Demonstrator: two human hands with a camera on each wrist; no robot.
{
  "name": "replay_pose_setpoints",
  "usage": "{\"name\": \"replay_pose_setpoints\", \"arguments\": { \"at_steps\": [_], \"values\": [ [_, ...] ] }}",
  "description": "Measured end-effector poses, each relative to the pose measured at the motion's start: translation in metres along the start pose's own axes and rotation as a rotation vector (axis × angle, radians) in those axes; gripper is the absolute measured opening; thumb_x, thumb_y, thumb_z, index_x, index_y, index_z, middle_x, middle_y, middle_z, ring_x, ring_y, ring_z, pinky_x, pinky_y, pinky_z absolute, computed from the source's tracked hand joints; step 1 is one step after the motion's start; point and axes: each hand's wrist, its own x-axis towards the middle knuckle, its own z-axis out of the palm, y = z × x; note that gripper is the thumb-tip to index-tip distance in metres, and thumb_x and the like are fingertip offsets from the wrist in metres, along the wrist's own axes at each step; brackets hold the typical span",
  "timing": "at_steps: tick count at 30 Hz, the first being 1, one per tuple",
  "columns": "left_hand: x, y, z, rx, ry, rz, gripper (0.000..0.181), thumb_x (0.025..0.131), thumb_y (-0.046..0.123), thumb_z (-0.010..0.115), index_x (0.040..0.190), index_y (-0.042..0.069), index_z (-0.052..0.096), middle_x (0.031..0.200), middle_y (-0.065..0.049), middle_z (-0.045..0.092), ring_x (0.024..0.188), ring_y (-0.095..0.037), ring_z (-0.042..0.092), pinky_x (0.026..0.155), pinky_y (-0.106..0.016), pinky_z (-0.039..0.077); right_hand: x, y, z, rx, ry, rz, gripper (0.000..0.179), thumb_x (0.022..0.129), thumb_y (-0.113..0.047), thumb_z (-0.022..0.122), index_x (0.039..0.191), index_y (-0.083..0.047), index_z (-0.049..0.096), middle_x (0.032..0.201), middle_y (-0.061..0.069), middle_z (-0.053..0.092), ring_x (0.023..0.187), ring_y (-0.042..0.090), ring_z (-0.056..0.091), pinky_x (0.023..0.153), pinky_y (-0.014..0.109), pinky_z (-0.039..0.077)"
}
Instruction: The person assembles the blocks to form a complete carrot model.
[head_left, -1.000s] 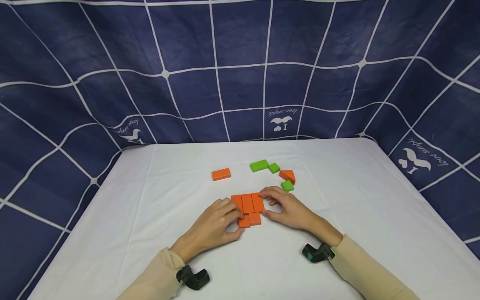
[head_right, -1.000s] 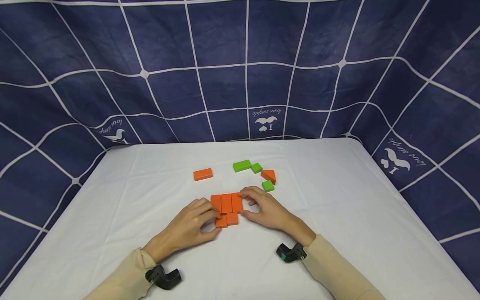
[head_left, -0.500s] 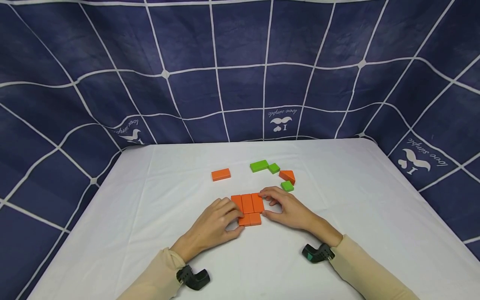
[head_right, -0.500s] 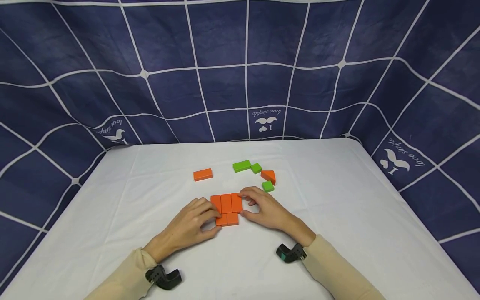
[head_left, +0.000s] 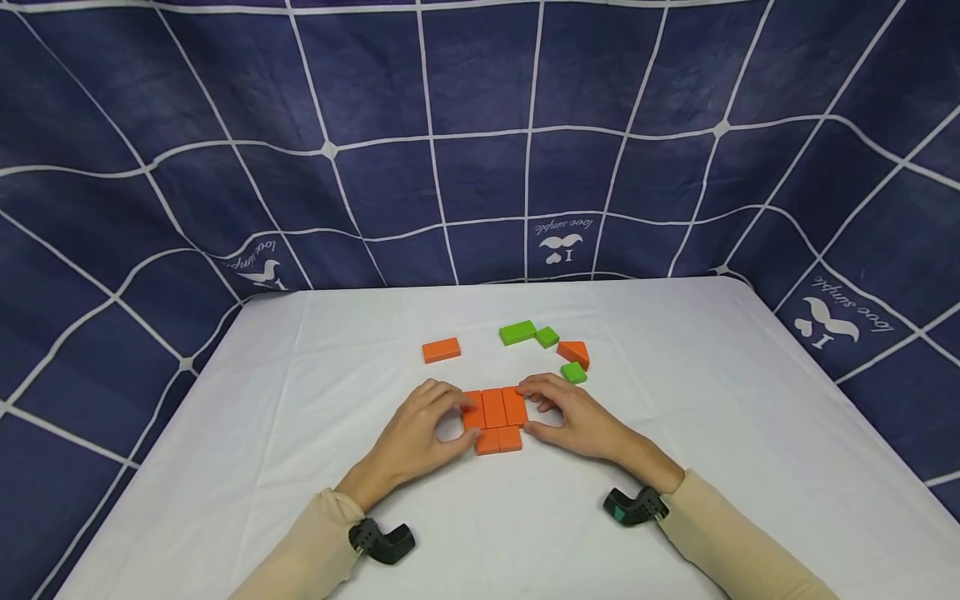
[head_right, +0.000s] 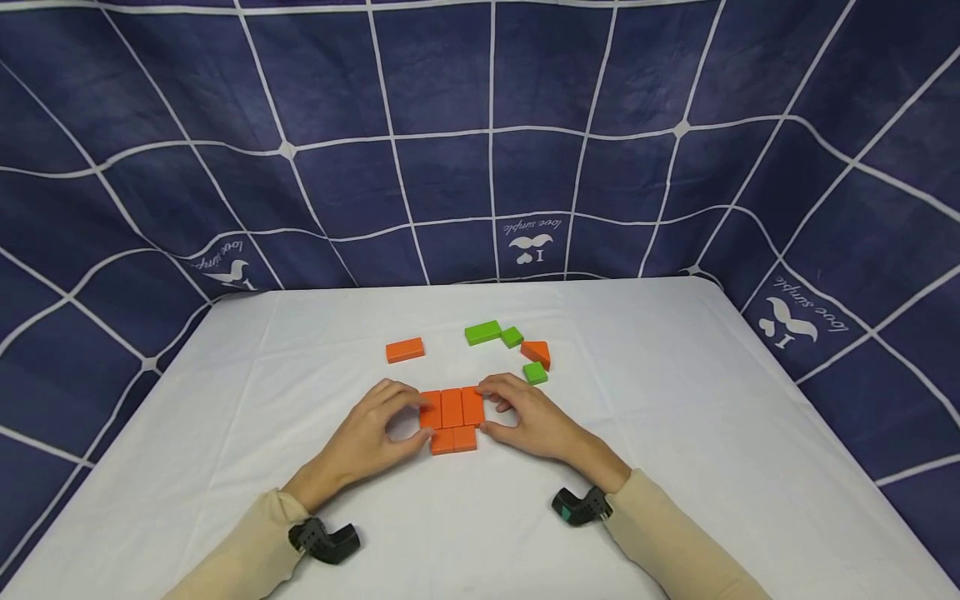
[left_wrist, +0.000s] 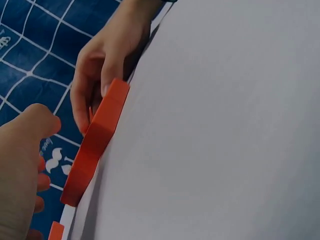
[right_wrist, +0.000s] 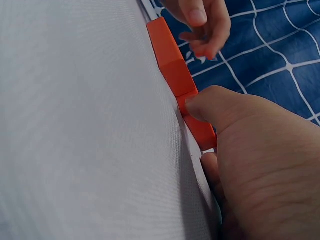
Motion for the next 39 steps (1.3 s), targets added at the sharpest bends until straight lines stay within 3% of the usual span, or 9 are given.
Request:
{"name": "replay_pose_setpoints", "arguments": {
  "at_steps": [5, 10, 16, 30, 39],
  "values": [
    [-0.001, -0.007, 0.001, 0.011, -0.058, -0.136, 0.052, 0.085, 0.042, 0.081, 0.126, 0.012, 0.069, 0.122, 0.001, 0.068, 0.111, -0.014, 0.057, 0.101, -0.037, 0.05, 0.0, 0.0, 0.001, -0.002, 0.002, -0.003, 0.048, 0.09, -0.018, 0.081, 0.135, -0.013, 0.064, 0.137, 0.002, 0.061, 0.099, 0.008, 0.063, 0.091, 0.026, 0.057],
    [-0.002, -0.011, 0.003, -0.017, -0.097, -0.194, 0.061, 0.085, 0.042, 0.081, 0.135, 0.009, 0.065, 0.131, -0.003, 0.066, 0.121, -0.019, 0.057, 0.109, -0.042, 0.047, 0.0, 0.0, 0.001, -0.001, 0.005, -0.011, 0.049, 0.09, -0.017, 0.081, 0.135, -0.013, 0.064, 0.137, 0.003, 0.061, 0.099, 0.008, 0.063, 0.091, 0.026, 0.057],
    [-0.004, -0.014, 0.005, -0.073, -0.112, -0.209, 0.059, 0.087, 0.037, 0.081, 0.136, 0.009, 0.065, 0.134, -0.004, 0.065, 0.128, -0.021, 0.057, 0.114, -0.044, 0.046, 0.0, -0.001, 0.0, -0.005, 0.006, -0.009, 0.049, 0.09, -0.017, 0.081, 0.136, -0.012, 0.064, 0.138, 0.004, 0.061, 0.098, 0.008, 0.062, 0.09, 0.026, 0.057],
    [-0.006, -0.016, 0.007, -0.077, -0.141, -0.221, 0.053, 0.088, 0.036, 0.08, 0.134, 0.012, 0.066, 0.134, -0.002, 0.065, 0.129, -0.02, 0.057, 0.113, -0.044, 0.046, 0.003, -0.001, -0.003, 0.016, 0.014, -0.034, 0.05, 0.09, -0.021, 0.081, 0.136, -0.012, 0.064, 0.139, 0.004, 0.059, 0.098, 0.009, 0.065, 0.089, 0.027, 0.058],
    [-0.006, -0.016, 0.007, -0.068, -0.149, -0.224, 0.054, 0.089, 0.038, 0.079, 0.134, 0.012, 0.066, 0.135, -0.003, 0.064, 0.129, -0.021, 0.057, 0.114, -0.045, 0.046, 0.028, 0.0, -0.012, 0.019, 0.107, 0.009, 0.044, 0.094, -0.018, 0.076, 0.134, -0.007, 0.064, 0.132, 0.007, 0.065, 0.099, 0.019, 0.07, 0.091, 0.035, 0.059]
  ]
}}
